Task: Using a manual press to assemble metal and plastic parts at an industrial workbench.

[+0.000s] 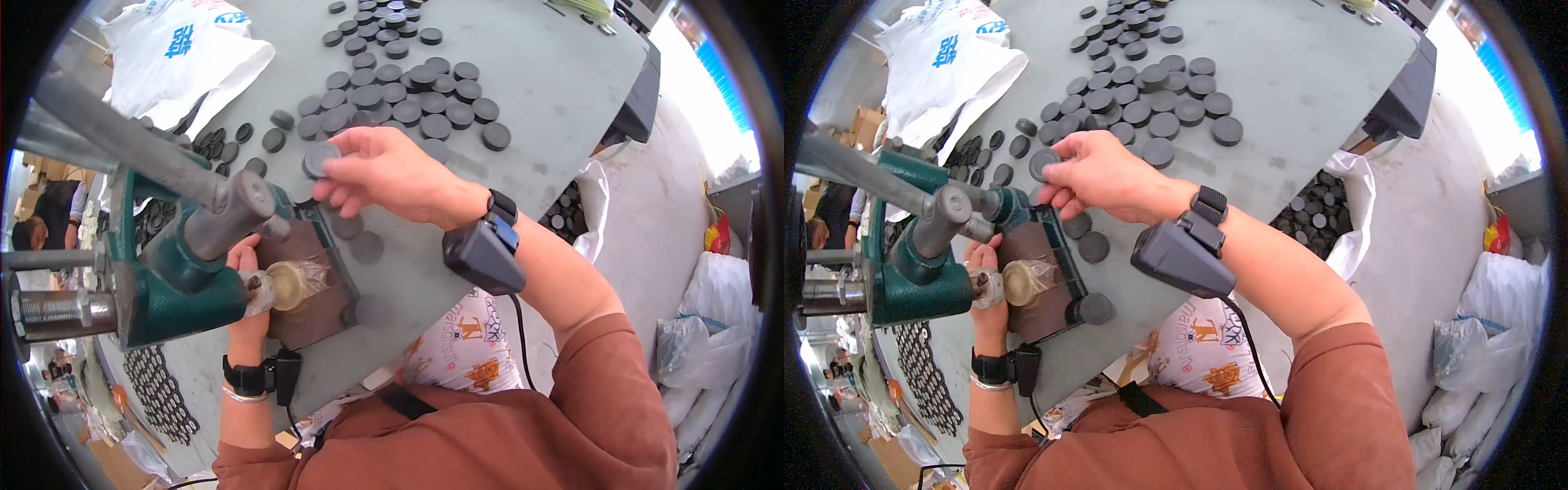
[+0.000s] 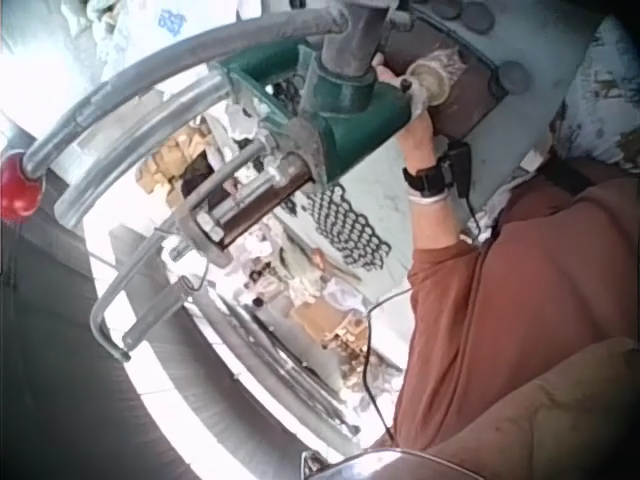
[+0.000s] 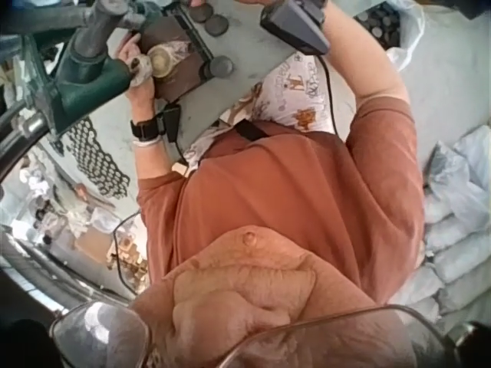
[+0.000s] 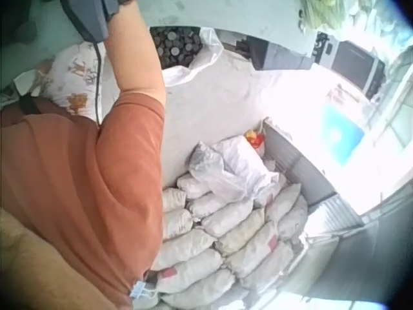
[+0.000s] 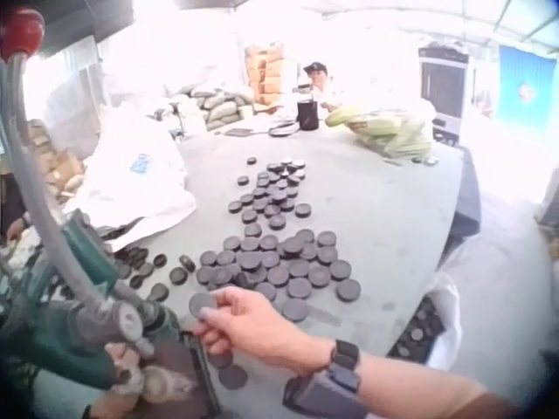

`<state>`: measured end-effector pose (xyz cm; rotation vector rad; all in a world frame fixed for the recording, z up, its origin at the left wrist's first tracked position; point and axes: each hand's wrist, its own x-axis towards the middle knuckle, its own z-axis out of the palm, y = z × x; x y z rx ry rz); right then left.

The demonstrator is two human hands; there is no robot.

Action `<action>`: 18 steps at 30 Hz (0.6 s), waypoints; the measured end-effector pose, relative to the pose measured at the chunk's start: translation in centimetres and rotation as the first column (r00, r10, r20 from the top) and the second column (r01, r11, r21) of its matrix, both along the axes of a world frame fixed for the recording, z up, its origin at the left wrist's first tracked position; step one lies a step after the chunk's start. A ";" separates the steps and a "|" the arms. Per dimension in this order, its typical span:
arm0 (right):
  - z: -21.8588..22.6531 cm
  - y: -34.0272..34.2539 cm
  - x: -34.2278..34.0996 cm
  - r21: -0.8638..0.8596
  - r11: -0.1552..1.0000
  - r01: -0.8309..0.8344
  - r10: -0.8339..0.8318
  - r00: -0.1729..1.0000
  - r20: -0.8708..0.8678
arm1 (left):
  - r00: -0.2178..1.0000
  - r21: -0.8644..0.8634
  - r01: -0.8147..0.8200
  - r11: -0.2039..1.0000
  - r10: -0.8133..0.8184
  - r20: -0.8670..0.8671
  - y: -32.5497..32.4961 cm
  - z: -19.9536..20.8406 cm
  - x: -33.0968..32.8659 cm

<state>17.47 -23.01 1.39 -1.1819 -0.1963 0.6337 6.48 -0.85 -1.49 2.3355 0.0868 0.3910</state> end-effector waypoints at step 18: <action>-2.3 -3.4 0.7 0.567 0.813 0.132 0.214 0.838 -0.502 | 0.996 -0.071 0.051 0.996 -0.046 0.073 0.6 -1.0 0.2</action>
